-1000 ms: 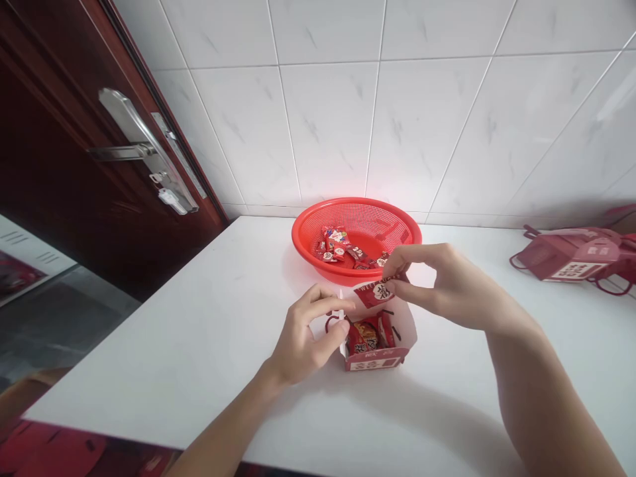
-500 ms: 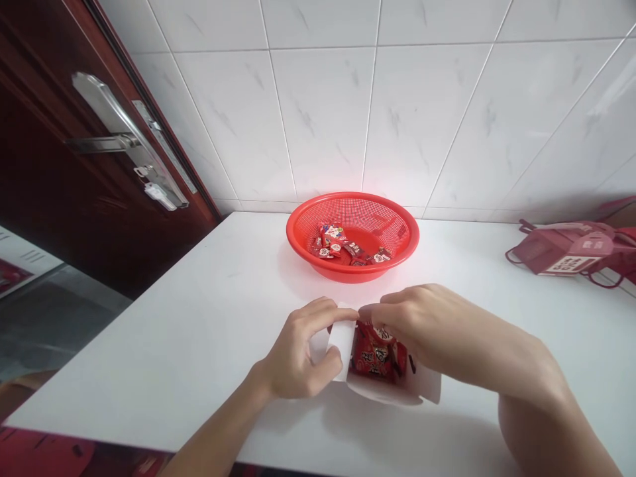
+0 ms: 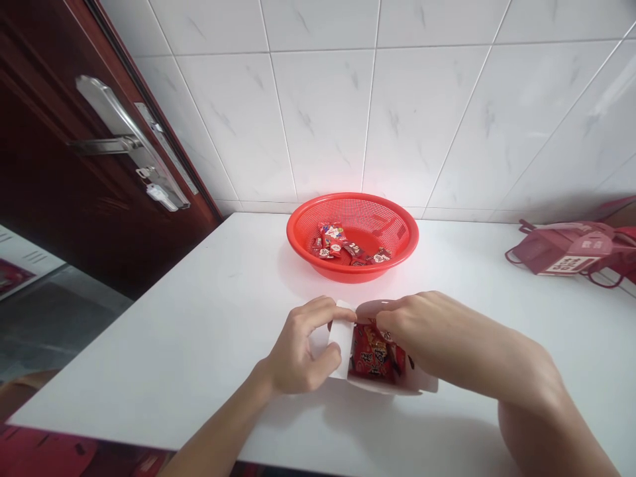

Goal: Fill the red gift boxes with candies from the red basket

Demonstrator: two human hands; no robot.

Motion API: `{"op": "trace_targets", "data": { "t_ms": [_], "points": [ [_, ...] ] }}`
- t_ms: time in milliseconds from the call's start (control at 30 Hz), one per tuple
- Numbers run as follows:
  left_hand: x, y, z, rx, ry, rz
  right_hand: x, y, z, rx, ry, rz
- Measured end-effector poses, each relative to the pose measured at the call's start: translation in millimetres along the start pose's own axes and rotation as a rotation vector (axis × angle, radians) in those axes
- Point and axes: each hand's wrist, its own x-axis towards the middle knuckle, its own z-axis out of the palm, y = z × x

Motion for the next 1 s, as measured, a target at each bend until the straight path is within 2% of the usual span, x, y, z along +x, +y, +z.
{"op": "trace_targets", "data": {
  "t_ms": [233,533,767,900,1000],
  "points": [
    [-1,0,1.6,-0.023,0.069,0.04,1,0,-3,0.014,-0.029,0.008],
    [1,-2,0.1,-0.034,0.082,-0.045,34,-3,4,0.026,-0.154,-0.025],
    [2,-5,-0.6,-0.047,0.093,-0.128,35,4,5,0.027,-0.069,0.007],
    [3,-5,-0.9,-0.045,0.098,-0.163,40,5,4,0.081,-0.133,-0.03],
    [4,-5,-1.1,-0.043,0.093,-0.195,46,3,7,0.038,-0.165,0.035]
  ]
}}
